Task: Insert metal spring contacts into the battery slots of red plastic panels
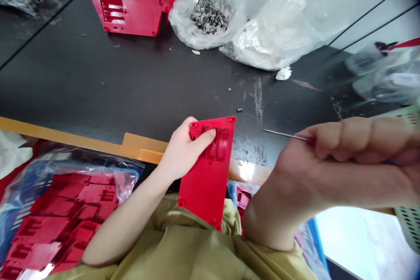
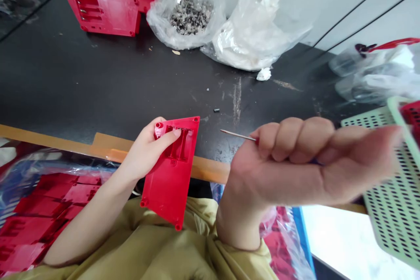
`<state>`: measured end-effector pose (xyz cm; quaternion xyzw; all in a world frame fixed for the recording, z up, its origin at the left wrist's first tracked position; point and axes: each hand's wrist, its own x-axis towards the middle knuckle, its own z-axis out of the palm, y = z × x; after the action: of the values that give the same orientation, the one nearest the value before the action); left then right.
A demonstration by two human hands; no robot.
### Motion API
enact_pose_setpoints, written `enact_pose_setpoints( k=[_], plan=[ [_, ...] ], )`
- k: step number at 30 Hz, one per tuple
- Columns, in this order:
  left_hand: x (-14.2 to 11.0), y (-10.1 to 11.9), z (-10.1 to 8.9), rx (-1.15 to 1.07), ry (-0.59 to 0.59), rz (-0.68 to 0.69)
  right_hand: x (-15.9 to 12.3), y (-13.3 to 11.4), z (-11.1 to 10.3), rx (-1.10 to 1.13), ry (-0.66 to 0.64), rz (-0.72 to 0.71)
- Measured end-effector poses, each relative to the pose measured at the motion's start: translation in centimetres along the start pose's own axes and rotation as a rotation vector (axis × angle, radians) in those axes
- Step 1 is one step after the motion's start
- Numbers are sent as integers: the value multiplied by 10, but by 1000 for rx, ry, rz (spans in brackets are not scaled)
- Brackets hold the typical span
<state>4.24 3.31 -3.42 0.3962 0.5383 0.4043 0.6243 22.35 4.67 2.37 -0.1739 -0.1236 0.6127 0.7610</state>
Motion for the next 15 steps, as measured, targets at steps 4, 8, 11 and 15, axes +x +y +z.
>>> enact_pose_setpoints(
  k=[4,8,11,15],
  plan=[
    [-4,0,2,-92,3,12,6,-1,-19,-331,34,-475],
    [-16,-2,2,-19,58,161,9,-4,-33,-471,93,-343],
    [-31,6,0,175,129,416,9,-11,-37,-581,-63,-73],
    [-59,34,-5,463,218,918,3,-27,-27,-645,-252,146]
  ],
)
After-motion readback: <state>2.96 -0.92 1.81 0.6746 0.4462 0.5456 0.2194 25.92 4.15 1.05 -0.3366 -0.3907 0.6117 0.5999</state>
